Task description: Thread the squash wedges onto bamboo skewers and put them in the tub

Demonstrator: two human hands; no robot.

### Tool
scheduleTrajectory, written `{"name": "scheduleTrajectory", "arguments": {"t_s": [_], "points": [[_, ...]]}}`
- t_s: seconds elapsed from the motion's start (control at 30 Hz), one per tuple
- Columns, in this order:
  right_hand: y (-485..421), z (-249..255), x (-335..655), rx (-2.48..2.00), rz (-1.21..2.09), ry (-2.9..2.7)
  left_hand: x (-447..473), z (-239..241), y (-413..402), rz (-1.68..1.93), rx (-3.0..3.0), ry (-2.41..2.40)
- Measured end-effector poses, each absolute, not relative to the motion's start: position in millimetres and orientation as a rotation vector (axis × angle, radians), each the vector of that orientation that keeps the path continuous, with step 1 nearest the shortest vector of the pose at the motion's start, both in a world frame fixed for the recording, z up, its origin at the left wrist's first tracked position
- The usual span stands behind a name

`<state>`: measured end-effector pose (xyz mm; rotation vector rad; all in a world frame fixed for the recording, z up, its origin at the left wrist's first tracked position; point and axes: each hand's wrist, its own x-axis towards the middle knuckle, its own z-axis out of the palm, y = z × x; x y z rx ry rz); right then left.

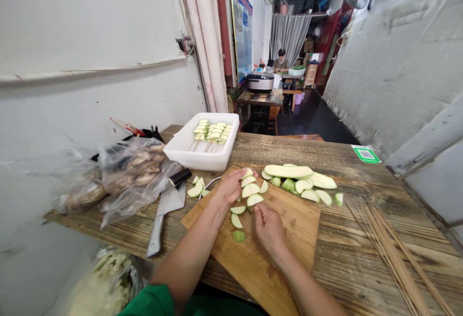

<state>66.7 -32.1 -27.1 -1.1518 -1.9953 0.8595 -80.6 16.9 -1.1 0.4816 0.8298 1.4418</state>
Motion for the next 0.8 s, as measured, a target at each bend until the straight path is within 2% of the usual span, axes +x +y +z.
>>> {"name": "scheduleTrajectory", "arguments": {"t_s": [0.13,0.37,0.8], "points": [[-28.4,-28.4,68.2,-1.148,0.77,-2.007,-77.9,2.6,15.9,1.388,0.465,0.72],[-23.8,-35.6,76.3,-1.309,0.25,-2.006,-75.4,2.0,13.9,1.486,0.554,0.652],[-24.5,-32.4,76.1,-1.301,0.309,-1.997,-66.6,22.5,1.9,1.347,0.49,0.448]]}}
